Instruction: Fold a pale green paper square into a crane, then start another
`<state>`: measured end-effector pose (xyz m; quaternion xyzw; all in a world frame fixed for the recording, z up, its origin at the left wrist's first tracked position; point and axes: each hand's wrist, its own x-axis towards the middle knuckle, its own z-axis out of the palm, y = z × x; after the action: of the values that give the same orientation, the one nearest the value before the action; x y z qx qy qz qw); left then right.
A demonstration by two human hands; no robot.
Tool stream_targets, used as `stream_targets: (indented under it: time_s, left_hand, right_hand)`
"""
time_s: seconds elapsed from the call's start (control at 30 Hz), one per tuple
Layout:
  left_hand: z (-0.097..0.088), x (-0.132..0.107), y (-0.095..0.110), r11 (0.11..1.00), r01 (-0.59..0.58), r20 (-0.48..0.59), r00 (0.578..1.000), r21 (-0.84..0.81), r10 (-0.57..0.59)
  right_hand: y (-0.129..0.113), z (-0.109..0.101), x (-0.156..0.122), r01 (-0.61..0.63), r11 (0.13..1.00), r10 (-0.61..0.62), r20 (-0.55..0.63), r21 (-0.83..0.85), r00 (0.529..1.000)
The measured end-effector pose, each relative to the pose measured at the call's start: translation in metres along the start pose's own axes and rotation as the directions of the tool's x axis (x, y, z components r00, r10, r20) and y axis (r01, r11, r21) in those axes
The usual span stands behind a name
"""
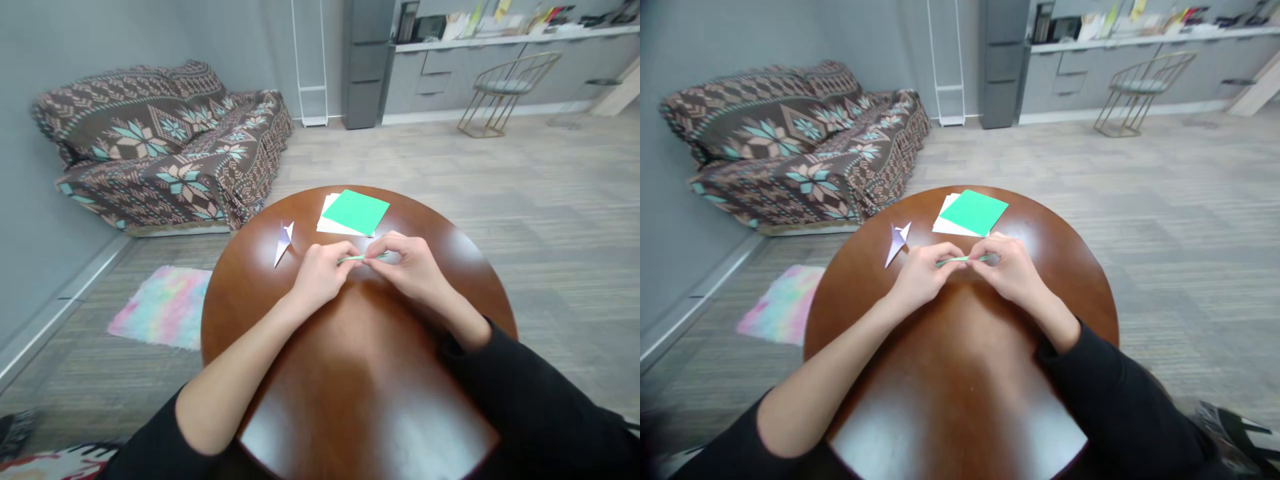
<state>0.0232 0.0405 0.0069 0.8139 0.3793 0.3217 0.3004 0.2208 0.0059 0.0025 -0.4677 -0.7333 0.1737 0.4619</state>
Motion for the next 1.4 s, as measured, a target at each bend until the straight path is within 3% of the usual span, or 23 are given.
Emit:
stream_targets:
  time_s: [0.17,0.33,0.4,0.53,0.6,0.7,0.8,0.97,1.17,1.4]
  left_hand:
    - [0.002,0.0,0.002,0.964,0.14,0.03,0.99,-0.226,-0.137]
    - [0.006,0.0,0.003,0.823,0.293,0.13,0.956,-0.486,-0.264]
    - [0.007,0.0,0.003,0.779,0.324,0.132,0.944,-0.538,-0.302]
    - [0.009,0.0,0.004,0.686,0.362,0.131,0.922,-0.631,-0.365]
    - [0.01,0.0,0.005,0.559,0.396,0.192,0.901,-0.729,-0.388]
    - [0.012,0.0,0.007,0.333,0.461,0.33,0.864,-0.822,-0.38]
    - [0.014,-0.001,0.008,0.231,0.521,0.423,0.829,-0.822,-0.367]
    - [0.018,-0.002,0.008,0.231,0.556,0.446,0.804,-0.799,-0.393]
    - [0.018,-0.003,0.011,0.248,0.581,0.471,0.793,-0.775,-0.385]
    - [0.018,-0.003,0.011,0.238,0.576,0.461,0.792,-0.782,-0.4]
  right_hand:
    - [-0.001,0.002,-0.001,-0.121,0.977,0.132,-0.049,0.177,0.99]
    - [-0.002,0.007,0.002,-0.181,0.856,0.257,-0.095,0.484,0.962]
    - [0.002,0.004,0.004,-0.182,0.83,0.318,-0.179,0.528,0.931]
    - [0.013,-0.002,0.007,-0.167,0.861,0.375,-0.378,0.481,0.846]
    - [0.014,0.0,0.007,-0.188,0.856,0.372,-0.32,0.481,0.871]
    - [0.006,0.007,0.003,-0.248,0.842,0.322,-0.078,0.478,0.943]
    - [-0.004,0.012,0.001,-0.265,0.837,0.309,-0.014,0.479,0.951]
    - [-0.008,0.014,0.001,-0.318,0.784,0.371,0.007,0.533,0.928]
    - [-0.004,0.015,0.002,-0.367,0.748,0.479,-0.067,0.553,0.875]
    - [-0.006,0.014,0.003,-0.346,0.769,0.433,-0.04,0.538,0.9]
